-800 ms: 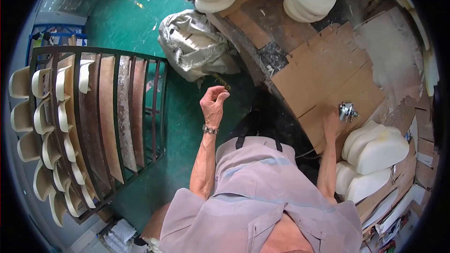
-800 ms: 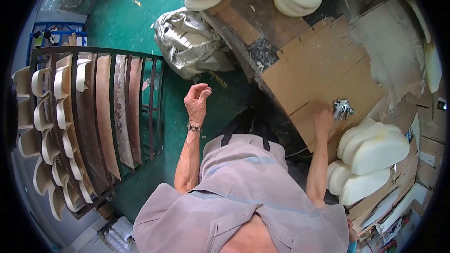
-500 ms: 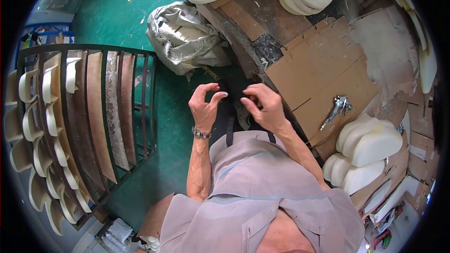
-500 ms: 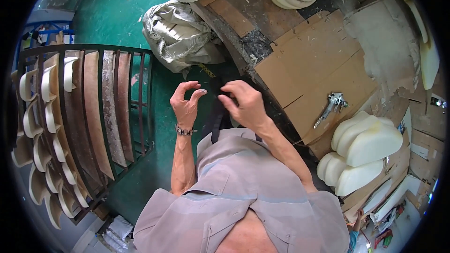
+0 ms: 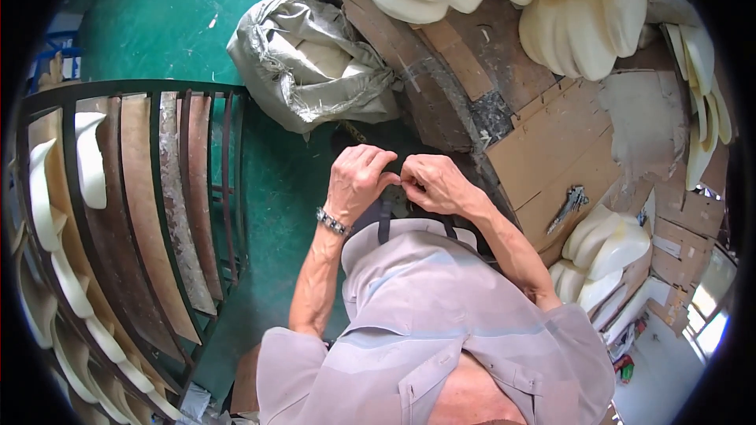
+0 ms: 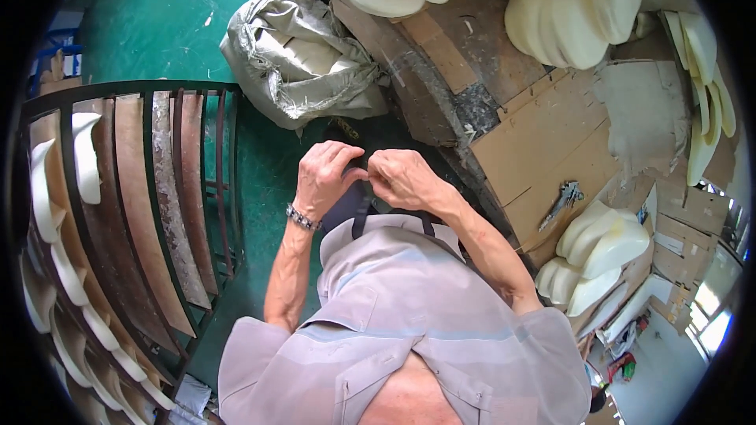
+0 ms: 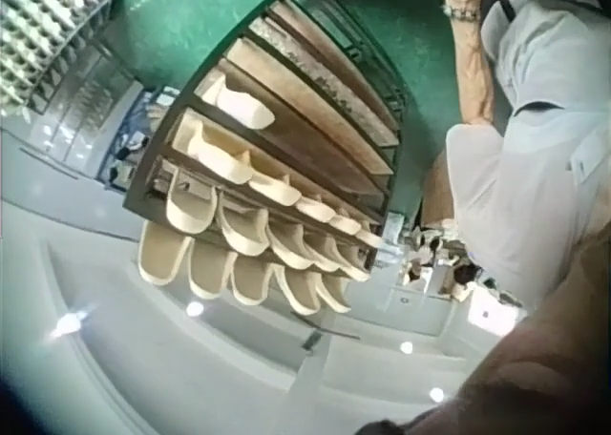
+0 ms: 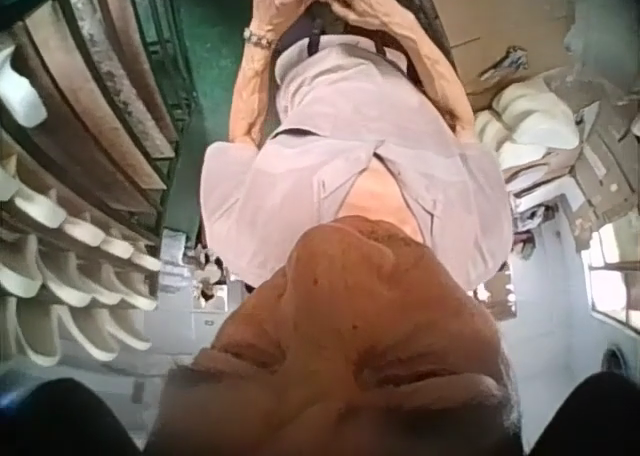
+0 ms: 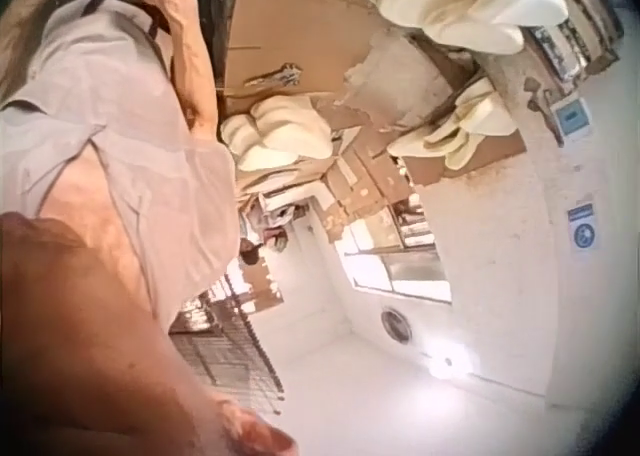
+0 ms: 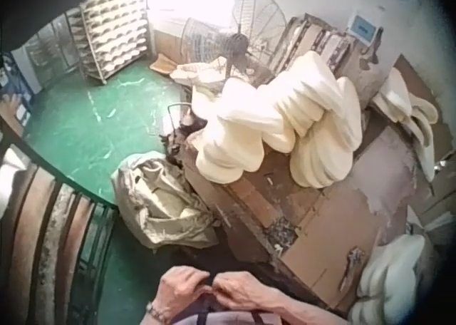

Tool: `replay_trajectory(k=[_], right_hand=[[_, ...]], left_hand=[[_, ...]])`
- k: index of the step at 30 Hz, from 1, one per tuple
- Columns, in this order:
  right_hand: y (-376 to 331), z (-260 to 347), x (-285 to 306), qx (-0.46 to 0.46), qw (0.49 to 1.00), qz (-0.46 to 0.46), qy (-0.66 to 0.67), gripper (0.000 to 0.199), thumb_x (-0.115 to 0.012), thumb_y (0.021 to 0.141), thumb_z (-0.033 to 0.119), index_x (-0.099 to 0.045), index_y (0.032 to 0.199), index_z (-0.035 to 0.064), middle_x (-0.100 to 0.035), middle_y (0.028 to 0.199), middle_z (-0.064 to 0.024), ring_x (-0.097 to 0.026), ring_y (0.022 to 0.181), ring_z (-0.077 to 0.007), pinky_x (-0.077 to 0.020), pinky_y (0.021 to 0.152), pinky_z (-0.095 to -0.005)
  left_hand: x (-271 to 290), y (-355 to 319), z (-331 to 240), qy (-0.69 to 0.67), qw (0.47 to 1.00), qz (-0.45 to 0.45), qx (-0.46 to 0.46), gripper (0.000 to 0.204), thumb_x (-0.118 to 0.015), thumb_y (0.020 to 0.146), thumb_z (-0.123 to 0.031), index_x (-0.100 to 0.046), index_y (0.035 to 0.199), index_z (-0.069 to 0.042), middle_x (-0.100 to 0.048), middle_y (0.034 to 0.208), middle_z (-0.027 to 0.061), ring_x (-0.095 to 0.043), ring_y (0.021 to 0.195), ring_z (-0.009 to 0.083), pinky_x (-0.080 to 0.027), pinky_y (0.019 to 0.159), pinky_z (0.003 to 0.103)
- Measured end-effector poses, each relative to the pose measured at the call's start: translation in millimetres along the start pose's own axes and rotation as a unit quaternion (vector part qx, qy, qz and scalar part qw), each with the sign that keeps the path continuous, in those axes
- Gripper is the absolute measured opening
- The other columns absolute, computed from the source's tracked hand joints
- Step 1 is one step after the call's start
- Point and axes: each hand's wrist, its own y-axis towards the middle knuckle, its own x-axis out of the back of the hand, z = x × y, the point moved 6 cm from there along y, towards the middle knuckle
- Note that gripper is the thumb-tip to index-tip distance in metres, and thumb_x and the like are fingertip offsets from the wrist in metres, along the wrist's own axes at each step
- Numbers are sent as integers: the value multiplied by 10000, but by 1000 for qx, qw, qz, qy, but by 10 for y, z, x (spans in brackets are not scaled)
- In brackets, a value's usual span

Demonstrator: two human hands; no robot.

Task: The recorder is taking white foam molds from a table and a bag and organizing them onto a tiered storage rack.

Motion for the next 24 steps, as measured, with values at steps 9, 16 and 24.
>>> replay_trajectory(k=[9, 16, 24], right_hand=[[1023, -30, -392, -104, 988, -47, 101, 96, -608, 701, 0, -520, 739, 10, -484, 636, -97, -483, 557, -202, -410, 527, -329], [1042, -1389, -354, -367, 922, -77, 95, 186, -604, 862, 132, -588, 764, -25, -570, 642, -77, -559, 601, -178, -436, 565, -353], [1649, -2904, -1039, -189, 968, 9, -163, 487, -644, 834, 111, -543, 1291, -22, -588, 1232, -254, -598, 1095, -414, -501, 934, -457]], left_hand=[[584, 345, 921, -42, 999, 18, -5, 465, -808, 652, -370, -657, 978, -76, -672, 897, 53, -650, 859, 251, -512, 769, 380], [379, 444, 1672, -184, 963, -88, 174, 254, -833, 748, -174, -693, 903, -31, -707, 838, 89, -688, 787, 247, -541, 724, 356], [-1035, 1044, 3466, -50, 986, 2, 160, 196, -702, 845, -144, -662, 987, -15, -672, 957, 165, -625, 948, 358, -505, 858, 440]])
